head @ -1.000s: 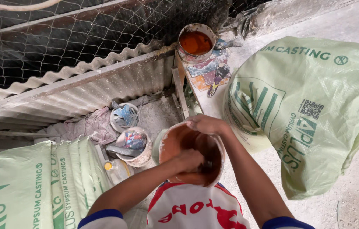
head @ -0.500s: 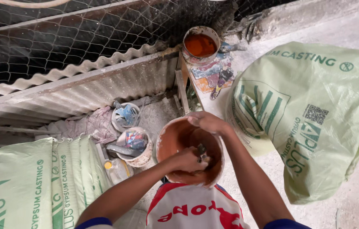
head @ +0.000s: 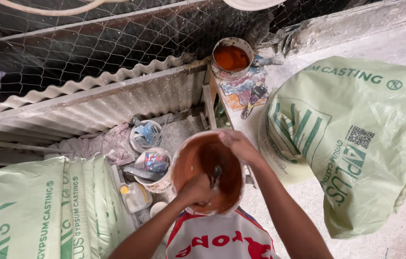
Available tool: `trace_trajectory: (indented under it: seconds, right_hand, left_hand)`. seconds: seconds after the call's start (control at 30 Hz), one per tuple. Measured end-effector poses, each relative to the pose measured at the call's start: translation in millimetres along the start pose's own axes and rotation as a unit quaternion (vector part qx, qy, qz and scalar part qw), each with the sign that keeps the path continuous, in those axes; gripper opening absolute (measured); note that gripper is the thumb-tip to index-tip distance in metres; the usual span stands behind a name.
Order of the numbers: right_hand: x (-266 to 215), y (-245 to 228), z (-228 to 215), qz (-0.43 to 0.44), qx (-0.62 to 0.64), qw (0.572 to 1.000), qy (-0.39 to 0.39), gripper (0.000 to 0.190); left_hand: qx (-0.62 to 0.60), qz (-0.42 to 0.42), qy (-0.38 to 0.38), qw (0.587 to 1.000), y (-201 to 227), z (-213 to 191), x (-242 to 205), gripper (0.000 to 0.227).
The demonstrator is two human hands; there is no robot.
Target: The person scrapes residue from a bucket, walks to a tap to fill a pink cup with water, and pours it into the bucket. They then scoop white gypsum powder from a bag and add it to the bucket, preparing a mixture.
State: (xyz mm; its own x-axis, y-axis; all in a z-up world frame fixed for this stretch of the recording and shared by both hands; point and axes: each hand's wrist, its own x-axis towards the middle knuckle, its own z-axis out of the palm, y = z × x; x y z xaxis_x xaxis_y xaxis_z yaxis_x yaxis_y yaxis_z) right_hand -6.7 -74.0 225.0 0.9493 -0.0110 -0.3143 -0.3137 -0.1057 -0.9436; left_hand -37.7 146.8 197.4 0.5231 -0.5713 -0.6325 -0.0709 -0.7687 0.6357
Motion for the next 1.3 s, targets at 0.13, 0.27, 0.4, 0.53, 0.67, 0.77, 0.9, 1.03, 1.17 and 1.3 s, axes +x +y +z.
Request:
trace_trajectory:
  seconds: [0.13, 0.27, 0.4, 0.53, 0.67, 0.77, 0.9, 1.03, 1.17, 1.3]
  right_hand:
    - [-16, -13, 0, -0.014, 0.084, 0.996, 0.035, 0.043]
    - [-39, -32, 5, -0.119, -0.074, 0.985, 0.097, 0.042]
    - [-49, -53, -4, -0.218, -0.077, 0.963, 0.137, 0.037]
    - [-56, -64, -14, -0.2, -0.083, 0.967, 0.136, 0.035]
    - [-58, -68, -8, -0.15, -0.077, 0.977, 0.134, 0.036]
    - [-61, -71, -5, -0.212, -0.123, 0.963, 0.113, 0.033]
    - [-58, -73, -17, -0.272, -0.174, 0.941, 0.105, 0.028]
    - [-47, -64, -19, -0.239, -0.265, 0.928, 0.108, 0.027]
    - [-34, -41, -14, -0.118, -0.274, 0.95, 0.089, 0.031]
    - [-25, -27, -22, -0.143, -0.221, 0.961, 0.088, 0.031]
  left_hand:
    - [-0.56, 0.031, -0.011, 0.828, 29, 6, 16, 0.018]
    - [-0.654, 0.14, 0.185, 0.72, 57, 16, 22, 0.02]
    - [-0.44, 0.107, 0.101, 0.886, 47, -8, 14, 0.025]
    - [0.056, -0.03, -0.039, 0.997, 17, -80, 30, 0.038]
    - [0.134, 0.059, 0.21, 0.967, 14, -87, 70, 0.04]
    - [0.232, 0.132, 0.234, 0.935, 32, -47, 112, 0.049]
    - [0.198, 0.3, 0.24, 0.902, 44, 16, 144, 0.029]
    - [0.153, 0.395, 0.218, 0.879, 31, 33, 142, 0.036]
    - [0.258, 0.368, 0.057, 0.891, 20, 18, 136, 0.038]
    - [0.39, 0.37, 0.097, 0.837, 21, -7, 141, 0.022]
